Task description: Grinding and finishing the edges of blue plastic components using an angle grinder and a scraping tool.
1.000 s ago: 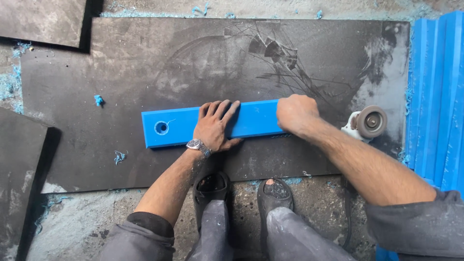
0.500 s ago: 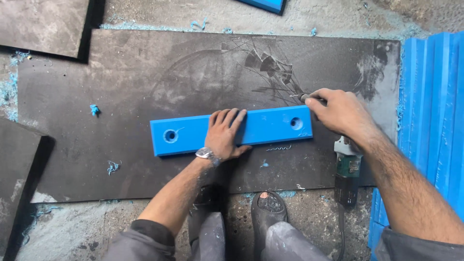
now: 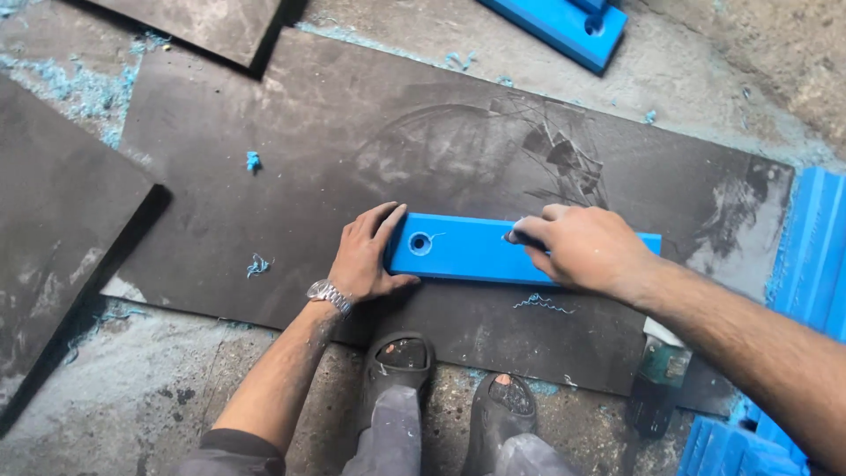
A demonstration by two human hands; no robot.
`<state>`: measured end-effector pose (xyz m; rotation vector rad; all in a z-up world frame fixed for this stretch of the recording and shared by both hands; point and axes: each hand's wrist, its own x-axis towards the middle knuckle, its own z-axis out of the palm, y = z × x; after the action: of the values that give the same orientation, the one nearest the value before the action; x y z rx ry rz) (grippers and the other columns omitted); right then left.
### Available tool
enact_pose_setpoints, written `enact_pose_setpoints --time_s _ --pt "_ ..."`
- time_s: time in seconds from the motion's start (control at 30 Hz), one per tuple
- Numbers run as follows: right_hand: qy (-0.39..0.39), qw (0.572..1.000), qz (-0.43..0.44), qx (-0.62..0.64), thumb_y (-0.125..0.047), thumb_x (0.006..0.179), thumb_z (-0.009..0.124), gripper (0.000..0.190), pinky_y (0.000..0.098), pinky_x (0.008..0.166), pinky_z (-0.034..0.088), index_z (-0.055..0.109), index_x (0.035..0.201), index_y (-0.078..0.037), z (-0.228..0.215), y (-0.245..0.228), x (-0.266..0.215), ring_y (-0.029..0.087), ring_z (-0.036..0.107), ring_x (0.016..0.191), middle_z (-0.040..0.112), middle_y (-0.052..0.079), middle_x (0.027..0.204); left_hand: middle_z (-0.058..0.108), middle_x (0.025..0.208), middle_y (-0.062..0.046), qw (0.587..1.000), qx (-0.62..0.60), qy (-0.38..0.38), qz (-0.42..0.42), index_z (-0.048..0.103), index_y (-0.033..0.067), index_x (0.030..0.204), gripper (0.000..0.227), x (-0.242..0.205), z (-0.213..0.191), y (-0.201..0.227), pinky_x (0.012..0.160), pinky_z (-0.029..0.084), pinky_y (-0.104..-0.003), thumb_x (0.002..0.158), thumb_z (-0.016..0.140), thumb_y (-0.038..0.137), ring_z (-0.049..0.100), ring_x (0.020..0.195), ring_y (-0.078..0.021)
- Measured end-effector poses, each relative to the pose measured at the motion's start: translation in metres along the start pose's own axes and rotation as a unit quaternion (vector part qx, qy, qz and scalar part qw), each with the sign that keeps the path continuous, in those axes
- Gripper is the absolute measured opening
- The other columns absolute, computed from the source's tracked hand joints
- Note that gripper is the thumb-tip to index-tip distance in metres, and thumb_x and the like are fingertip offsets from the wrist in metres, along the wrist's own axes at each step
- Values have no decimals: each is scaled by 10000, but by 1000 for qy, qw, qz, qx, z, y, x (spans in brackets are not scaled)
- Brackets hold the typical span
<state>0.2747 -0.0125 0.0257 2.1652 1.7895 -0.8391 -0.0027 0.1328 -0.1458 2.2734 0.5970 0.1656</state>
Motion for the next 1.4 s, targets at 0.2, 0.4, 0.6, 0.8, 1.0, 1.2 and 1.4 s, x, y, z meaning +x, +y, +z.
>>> enact_pose_setpoints --time_s 0.2,0.4,0.6,0.8,1.0,1.2,1.4 --pt "-20 996 -81 -14 -352 887 660 301 511 689 571 714 1161 -240 32 -55 59 359 702 821 676 113 962 494 1505 -101 997 -6 73 32 420 136 1534 1146 -7 4 -6 1123 372 -509 571 891 540 467 1391 -318" --pt "-13 995 -91 -49 -316 901 654 210 510 678 573 731 1033 -172 48 -81 93 367 704 804 669 157 941 515 1489 -94 996 -15 81 41 437 135 1513 1126 -7 1 -10 1119 378 -499 585 879 594 479 1390 -309" --pt "-21 990 -108 -93 -240 867 666 162 495 671 583 756 962 -145 53 -96 110 364 711 805 668 173 937 527 1489 -77 995 -19 87 38 460 150 1498 1068 -8 4 -10 1114 388 -487 604 866 569 487 1394 -297" --pt "-8 999 -13 -51 -321 901 652 217 505 727 579 788 969 -167 33 -96 106 371 721 797 723 169 831 513 1464 -90 997 -4 75 27 453 152 1479 1096 -5 9 -16 1081 382 -506 571 867 606 481 1367 -303" --pt "8 997 73 -14 -417 942 630 325 527 717 576 790 920 -134 51 -88 81 395 714 757 732 182 792 521 1472 -73 996 -11 81 31 457 167 1494 1097 -6 11 -18 1107 388 -502 582 863 620 487 1376 -297" --pt "-17 992 122 16 -372 945 634 326 524 735 582 794 868 -99 78 -120 72 405 718 783 738 202 822 524 1458 -90 994 -14 99 38 455 157 1481 1069 -6 10 -14 1080 388 -508 602 876 595 490 1360 -302" --pt "-14 998 49 -33 -178 769 726 164 477 718 610 785 869 -62 81 -149 112 350 748 824 752 193 861 540 1476 -70 994 -4 101 35 479 172 1500 1023 -7 15 -17 1117 388 -477 601 859 480 499 1381 -284"
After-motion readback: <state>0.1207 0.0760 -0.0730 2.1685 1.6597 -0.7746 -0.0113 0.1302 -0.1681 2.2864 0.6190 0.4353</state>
